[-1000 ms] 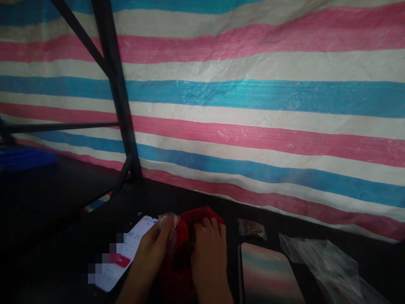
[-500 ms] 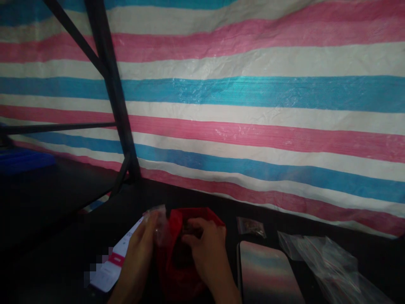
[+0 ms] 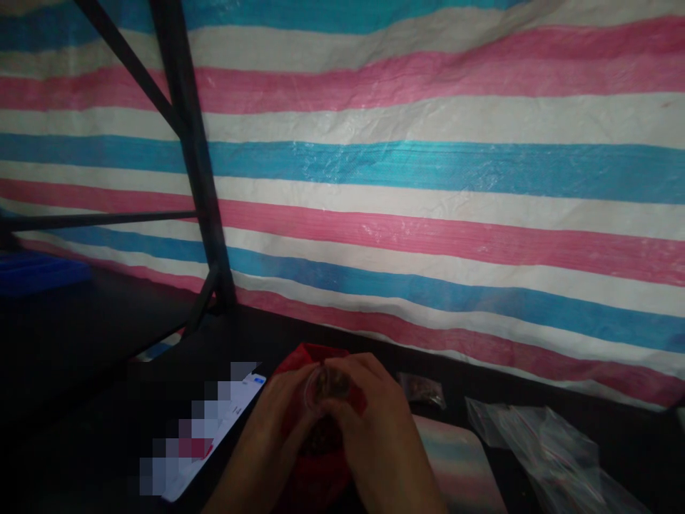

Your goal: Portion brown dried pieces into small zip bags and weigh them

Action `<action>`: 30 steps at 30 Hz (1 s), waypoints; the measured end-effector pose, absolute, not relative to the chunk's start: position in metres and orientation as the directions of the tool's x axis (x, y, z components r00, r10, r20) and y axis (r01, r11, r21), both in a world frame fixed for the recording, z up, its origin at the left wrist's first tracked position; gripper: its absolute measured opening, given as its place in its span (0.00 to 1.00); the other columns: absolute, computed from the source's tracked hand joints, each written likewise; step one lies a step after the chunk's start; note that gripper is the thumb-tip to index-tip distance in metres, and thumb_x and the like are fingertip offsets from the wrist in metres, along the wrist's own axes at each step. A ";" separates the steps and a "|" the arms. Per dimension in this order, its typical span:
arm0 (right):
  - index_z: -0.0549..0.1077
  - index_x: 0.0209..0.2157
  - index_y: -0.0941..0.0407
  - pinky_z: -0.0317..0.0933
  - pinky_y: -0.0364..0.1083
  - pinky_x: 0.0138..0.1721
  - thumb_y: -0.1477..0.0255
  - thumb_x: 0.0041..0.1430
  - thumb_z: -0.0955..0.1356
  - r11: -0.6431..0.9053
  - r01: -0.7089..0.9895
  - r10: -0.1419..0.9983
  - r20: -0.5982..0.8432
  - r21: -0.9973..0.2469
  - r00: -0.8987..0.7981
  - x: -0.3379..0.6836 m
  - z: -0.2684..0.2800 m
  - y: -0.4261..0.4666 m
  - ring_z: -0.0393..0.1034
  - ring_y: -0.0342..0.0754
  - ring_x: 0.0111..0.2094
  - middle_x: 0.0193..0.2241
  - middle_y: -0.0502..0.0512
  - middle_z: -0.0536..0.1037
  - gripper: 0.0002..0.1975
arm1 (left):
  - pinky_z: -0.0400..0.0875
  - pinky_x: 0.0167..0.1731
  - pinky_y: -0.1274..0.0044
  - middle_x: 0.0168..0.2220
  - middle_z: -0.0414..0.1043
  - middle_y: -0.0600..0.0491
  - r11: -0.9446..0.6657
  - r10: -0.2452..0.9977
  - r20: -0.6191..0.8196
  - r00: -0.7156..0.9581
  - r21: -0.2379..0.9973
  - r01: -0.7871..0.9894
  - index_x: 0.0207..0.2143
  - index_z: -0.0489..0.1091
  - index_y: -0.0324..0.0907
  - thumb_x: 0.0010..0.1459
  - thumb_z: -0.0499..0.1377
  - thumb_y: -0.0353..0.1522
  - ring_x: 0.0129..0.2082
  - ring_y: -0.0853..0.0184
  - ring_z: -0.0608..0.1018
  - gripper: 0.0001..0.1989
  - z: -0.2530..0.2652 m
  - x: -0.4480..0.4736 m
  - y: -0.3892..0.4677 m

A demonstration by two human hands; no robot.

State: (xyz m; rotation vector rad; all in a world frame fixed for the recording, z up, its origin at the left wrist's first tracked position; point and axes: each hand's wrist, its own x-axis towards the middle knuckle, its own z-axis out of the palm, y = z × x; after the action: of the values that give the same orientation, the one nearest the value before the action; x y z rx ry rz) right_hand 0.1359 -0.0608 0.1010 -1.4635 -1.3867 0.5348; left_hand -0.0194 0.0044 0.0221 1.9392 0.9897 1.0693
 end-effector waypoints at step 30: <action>0.82 0.47 0.54 0.68 0.53 0.58 0.84 0.61 0.64 0.103 0.753 0.917 0.355 -0.650 0.181 0.125 0.077 -0.045 0.77 0.54 0.53 0.50 0.58 0.83 0.20 | 0.73 0.55 0.61 0.51 0.77 0.46 -0.281 0.959 0.282 0.010 0.951 0.130 0.52 0.72 0.46 0.69 0.52 0.52 0.53 0.53 0.78 0.24 0.034 -0.027 0.004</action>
State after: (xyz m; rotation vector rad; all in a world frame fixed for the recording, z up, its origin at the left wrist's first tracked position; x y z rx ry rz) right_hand 0.1246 -0.0451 0.0771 -1.6802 -1.6034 0.2661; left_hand -0.0272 0.0036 0.0341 1.5148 1.1630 1.3600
